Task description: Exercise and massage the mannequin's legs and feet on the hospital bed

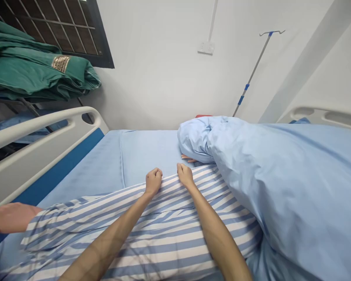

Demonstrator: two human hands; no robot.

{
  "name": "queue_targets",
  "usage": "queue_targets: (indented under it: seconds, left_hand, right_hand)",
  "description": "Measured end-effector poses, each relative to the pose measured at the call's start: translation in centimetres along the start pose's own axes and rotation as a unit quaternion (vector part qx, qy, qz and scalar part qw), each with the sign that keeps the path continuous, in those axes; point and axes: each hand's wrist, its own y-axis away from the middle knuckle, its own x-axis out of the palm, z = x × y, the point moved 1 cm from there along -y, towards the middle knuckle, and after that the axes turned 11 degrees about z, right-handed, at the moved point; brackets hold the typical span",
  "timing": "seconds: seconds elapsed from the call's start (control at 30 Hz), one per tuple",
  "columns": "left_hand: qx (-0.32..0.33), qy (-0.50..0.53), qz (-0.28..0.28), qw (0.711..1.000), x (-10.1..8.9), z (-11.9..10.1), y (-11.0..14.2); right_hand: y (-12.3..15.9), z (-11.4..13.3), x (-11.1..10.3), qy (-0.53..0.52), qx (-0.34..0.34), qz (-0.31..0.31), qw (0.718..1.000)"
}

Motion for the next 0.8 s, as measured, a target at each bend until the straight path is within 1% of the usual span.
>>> queue_targets:
  seconds: [0.07,0.17,0.23,0.3,0.33,0.4,0.47,0.57,0.63,0.73,0.8]
  left_hand:
    - [0.023,0.012,0.012,1.0,0.9,-1.0,-0.4]
    - [0.009,-0.017,0.034,0.999,2.7,-2.0,-0.5]
    - [-0.012,-0.03,0.038,0.999,3.6,-2.5,-0.5]
    - [-0.013,-0.011,0.033,0.999,4.3,-3.3,-0.7]
    - [-0.005,0.007,0.033,0.999,4.5,-3.8,-0.9]
    - [0.012,0.04,0.035,0.999,5.2,-4.8,-1.3]
    - [0.017,0.045,0.055,0.997,6.0,-5.5,-1.6]
    - [-0.011,0.01,0.072,0.997,7.0,-5.7,-1.8]
    - [-0.018,0.002,0.071,0.997,7.2,-5.8,-1.9]
    - [0.011,0.034,0.066,0.997,7.4,-6.5,-2.4]
    - [0.033,0.053,0.063,0.996,8.0,-7.1,-2.9]
  right_hand:
    - [0.2,-0.8,-0.1,0.032,0.015,-0.007,0.999]
    - [0.3,-1.1,-0.6,0.044,0.0,-0.018,0.999]
    - [0.2,-1.4,-1.4,0.032,-0.003,-0.059,0.998]
    - [0.0,-1.9,-2.2,0.02,0.018,-0.097,0.995]
    - [-0.2,-2.2,-2.5,0.017,0.033,-0.105,0.994]
    - [-0.4,-2.7,-2.8,0.006,0.057,-0.099,0.993]
    - [-0.5,-3.0,-3.0,-0.014,0.059,-0.093,0.994]
    - [-0.4,-3.3,-3.9,-0.029,0.039,-0.129,0.99]
    - [-0.2,-3.6,-4.5,-0.02,0.046,-0.153,0.987]
    - [-0.2,-4.2,-4.8,0.003,0.078,-0.146,0.986]
    - [-0.3,-4.4,-4.7,0.008,0.09,-0.136,0.987]
